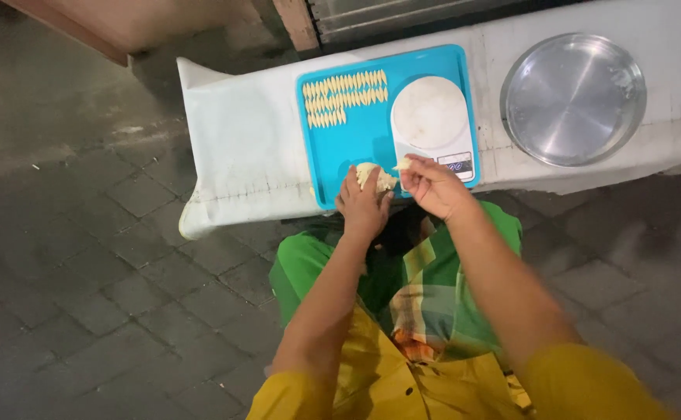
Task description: Rolling small pieces of dough into thin strips and placing them on a tray
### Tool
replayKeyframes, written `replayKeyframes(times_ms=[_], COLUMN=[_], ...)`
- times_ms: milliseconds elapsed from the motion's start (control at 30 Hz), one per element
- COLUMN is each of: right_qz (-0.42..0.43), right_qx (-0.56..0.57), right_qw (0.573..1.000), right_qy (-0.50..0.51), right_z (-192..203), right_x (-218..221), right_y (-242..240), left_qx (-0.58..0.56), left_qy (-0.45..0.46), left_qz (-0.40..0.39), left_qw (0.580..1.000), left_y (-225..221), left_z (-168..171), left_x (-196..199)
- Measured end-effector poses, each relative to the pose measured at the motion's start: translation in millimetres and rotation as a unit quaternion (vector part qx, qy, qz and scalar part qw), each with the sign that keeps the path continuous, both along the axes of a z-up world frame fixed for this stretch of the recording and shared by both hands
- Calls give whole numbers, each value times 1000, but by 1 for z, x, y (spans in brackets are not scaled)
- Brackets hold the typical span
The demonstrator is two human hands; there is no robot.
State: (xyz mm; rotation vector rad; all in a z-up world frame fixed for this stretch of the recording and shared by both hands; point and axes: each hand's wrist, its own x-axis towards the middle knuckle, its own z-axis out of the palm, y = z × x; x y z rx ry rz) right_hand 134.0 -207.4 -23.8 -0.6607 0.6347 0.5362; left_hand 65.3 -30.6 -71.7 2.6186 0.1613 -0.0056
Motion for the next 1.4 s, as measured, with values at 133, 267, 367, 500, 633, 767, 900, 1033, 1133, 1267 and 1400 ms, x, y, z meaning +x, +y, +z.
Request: replayKeyframes(times_ms=[133,267,367,500,633,767,900,1033,1133,1267,1400], right_qz=[-16,57,151,142,160,158,137,156,157,167,207], right_qx=[-171,-440,-659,-682,-761,-801,-821,-822,-788,-626,-590], right_qw=[982,875,699,684,525,460,416,387,431,635,664], right_qy=[-82,-195,-233,-217,-346,-349,-366,-387,-410,-420,-411], right_z=[2,-11,-8,-21,-6,6,-15,-17,-15,12,60], right_x=[32,67,74,75,80,88,96,101,97,57,-34], right_y=[-19,-47,-64,-67,-48,-26,-29,-34,-40,-22,-4], left_qx=[-151,-134,-144,-170,-231,-314,-333,-333,-352,-441,-535], left_qy=[60,64,184,240,230,237,224,220,211,146,88], left_qz=[-54,-56,-71,-141,-88,-15,9,6,7,26,27], left_qw=[985,987,970,945,941,919,916,917,912,885,840], left_y=[18,23,25,32,34,37,37,35,31,27,24], left_z=[37,55,114,120,99,120,85,79,82,64,79], left_x=[-7,-35,-55,-107,-133,-119,-124,-128,-126,-130,-117])
